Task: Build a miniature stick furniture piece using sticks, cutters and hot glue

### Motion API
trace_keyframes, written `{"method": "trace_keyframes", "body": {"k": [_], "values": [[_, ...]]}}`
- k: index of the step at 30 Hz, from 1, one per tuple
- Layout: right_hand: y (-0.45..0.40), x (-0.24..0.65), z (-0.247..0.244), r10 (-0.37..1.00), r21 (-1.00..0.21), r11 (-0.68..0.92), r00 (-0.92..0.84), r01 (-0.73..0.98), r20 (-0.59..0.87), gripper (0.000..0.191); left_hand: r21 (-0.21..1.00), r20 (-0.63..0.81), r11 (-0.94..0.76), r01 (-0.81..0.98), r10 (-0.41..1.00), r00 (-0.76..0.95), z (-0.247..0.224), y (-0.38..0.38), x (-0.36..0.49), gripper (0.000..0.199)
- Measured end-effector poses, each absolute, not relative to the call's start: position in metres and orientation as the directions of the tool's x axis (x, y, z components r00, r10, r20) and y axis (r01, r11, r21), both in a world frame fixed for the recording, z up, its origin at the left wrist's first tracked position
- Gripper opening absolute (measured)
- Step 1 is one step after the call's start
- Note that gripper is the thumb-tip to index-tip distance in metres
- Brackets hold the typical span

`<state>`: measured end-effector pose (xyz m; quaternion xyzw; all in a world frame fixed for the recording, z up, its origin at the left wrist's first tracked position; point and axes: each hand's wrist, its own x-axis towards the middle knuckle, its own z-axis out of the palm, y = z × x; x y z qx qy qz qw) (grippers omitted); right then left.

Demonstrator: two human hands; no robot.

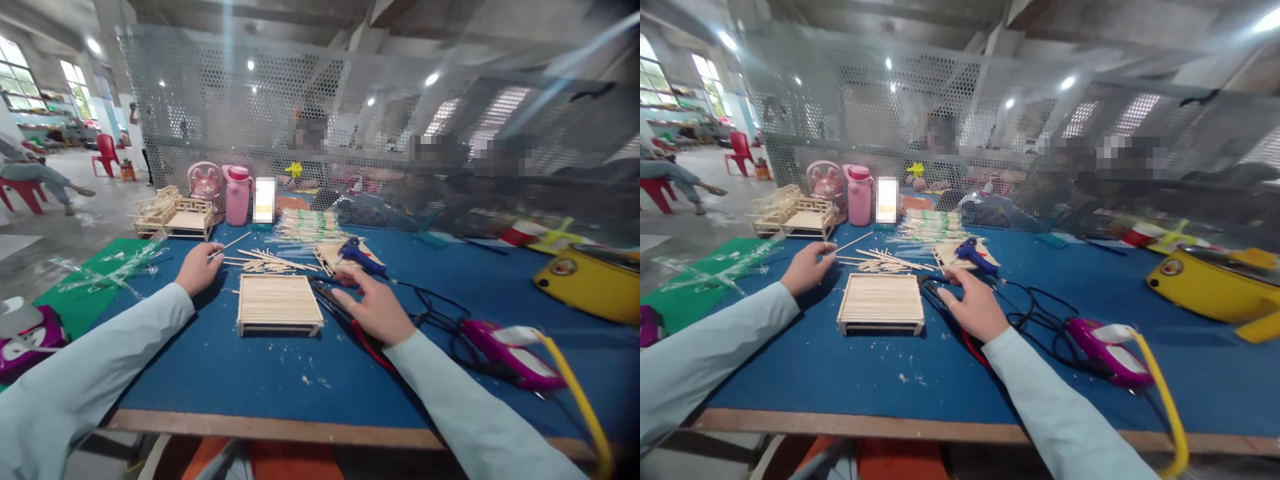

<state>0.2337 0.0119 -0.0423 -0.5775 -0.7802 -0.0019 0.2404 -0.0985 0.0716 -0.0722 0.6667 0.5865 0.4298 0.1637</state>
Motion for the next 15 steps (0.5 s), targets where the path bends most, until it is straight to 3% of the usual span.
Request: {"method": "trace_keyframes", "body": {"k": [3, 7, 11, 15], "values": [[0.035, 0.223, -0.023, 0.904, -0.23, 0.371, -0.294, 0.9, 0.31, 0.023, 0.598, 0.362, -0.218, 0.771, 0.932, -0.018, -0.078, 0.08, -0.111, 0.023], [0.083, 0.197, -0.016, 0.913, -0.142, 0.403, -0.384, 0.904, 0.139, 0.016, 0.458, 0.343, -0.179, 0.871, 0.939, 0.012, -0.086, 0.08, -0.112, 0.028], [0.122, 0.169, -0.025, 0.917, -0.053, 0.397, -0.399, 0.916, -0.023, 0.029, 0.352, 0.337, -0.069, 0.933, 0.94, -0.058, -0.085, 0.084, -0.109, 0.039], [0.137, 0.157, -0.031, 0.917, -0.011, 0.386, -0.385, 0.922, -0.105, 0.028, 0.292, 0.313, 0.021, 0.956, 0.943, -0.116, -0.081, 0.095, -0.11, 0.037]]}}
